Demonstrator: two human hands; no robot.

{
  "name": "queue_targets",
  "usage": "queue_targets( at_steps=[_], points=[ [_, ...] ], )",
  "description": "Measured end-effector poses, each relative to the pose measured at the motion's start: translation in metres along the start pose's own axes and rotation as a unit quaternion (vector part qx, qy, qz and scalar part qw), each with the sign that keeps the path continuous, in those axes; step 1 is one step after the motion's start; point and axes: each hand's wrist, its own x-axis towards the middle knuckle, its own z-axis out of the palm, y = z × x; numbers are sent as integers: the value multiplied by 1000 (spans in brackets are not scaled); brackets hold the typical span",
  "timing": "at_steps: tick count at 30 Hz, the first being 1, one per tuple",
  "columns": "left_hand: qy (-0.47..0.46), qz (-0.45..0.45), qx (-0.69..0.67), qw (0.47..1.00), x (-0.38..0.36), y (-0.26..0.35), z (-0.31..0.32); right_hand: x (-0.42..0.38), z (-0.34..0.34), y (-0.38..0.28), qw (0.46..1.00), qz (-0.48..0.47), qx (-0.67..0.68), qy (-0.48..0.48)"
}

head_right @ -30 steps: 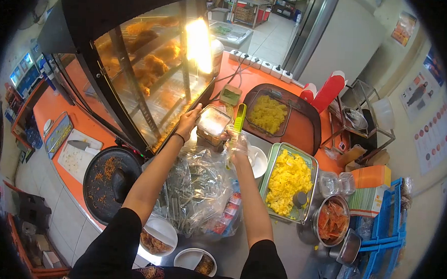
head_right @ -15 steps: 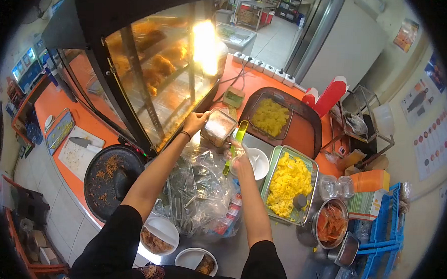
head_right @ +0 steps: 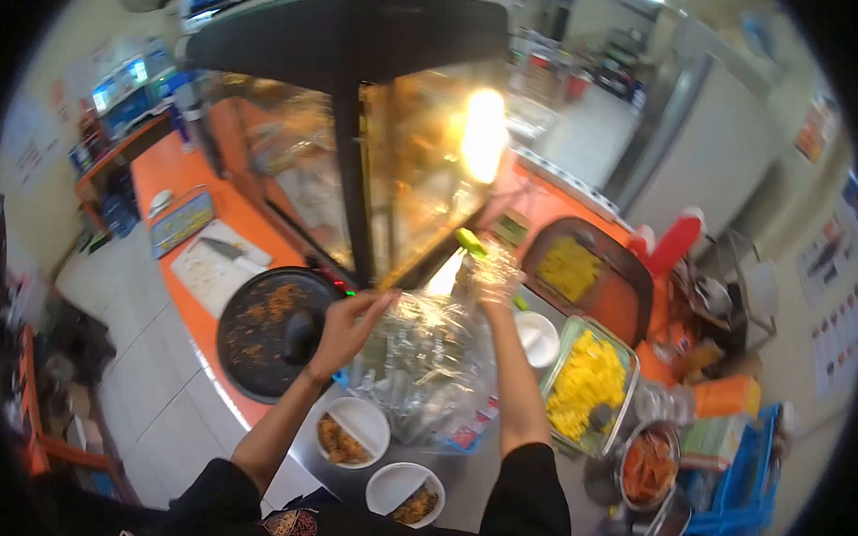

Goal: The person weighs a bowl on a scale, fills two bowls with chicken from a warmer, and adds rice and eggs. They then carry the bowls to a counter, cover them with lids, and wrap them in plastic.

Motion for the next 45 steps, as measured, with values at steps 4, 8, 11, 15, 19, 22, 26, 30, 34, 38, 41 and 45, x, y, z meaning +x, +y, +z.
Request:
queue_targets(
  at_steps=[4, 8, 11, 15, 19, 22, 26, 30, 34, 38, 41, 45],
  points=[
    [148, -151, -47, 976, -117, 24, -118, 0, 23, 19, 977, -51, -52, 198],
    [301, -193, 198, 913, -166, 17, -245, -34, -14, 43, 974, -54, -76, 207],
    [297, -130, 276, 905, -134, 18, -332, -79, -66, 51, 964, -28, -47, 260],
    [282, 90, 198, 934, -16, -18, -433, -141, -129, 35, 942, 5, -13, 337],
    [258, 65, 42, 963, 127, -33, -526, -218, -166, -36, 911, 63, 2, 407],
    [300, 139, 31, 943, 254, -79, -594, -271, -169, -112, 882, 124, 3, 455],
    [362, 116, -54, 923, 364, -77, -624, -328, -165, -211, 832, 218, -5, 509],
    [456, 107, -84, 879, 483, -77, -662, -400, -162, -291, 759, 310, -24, 572],
    [299, 264, -33, 916, 562, -89, -723, -503, -161, -356, 666, 395, -46, 631],
    [0, 342, 74, 937, 488, -99, -693, -605, -147, -386, 594, 442, -18, 672],
    [-661, -75, -489, 564, 274, -56, -553, -648, -102, -363, 596, 482, 21, 642],
    [-351, -31, -312, 883, 31, -214, -388, -513, -50, -417, 735, 475, 189, 444]
  ],
)
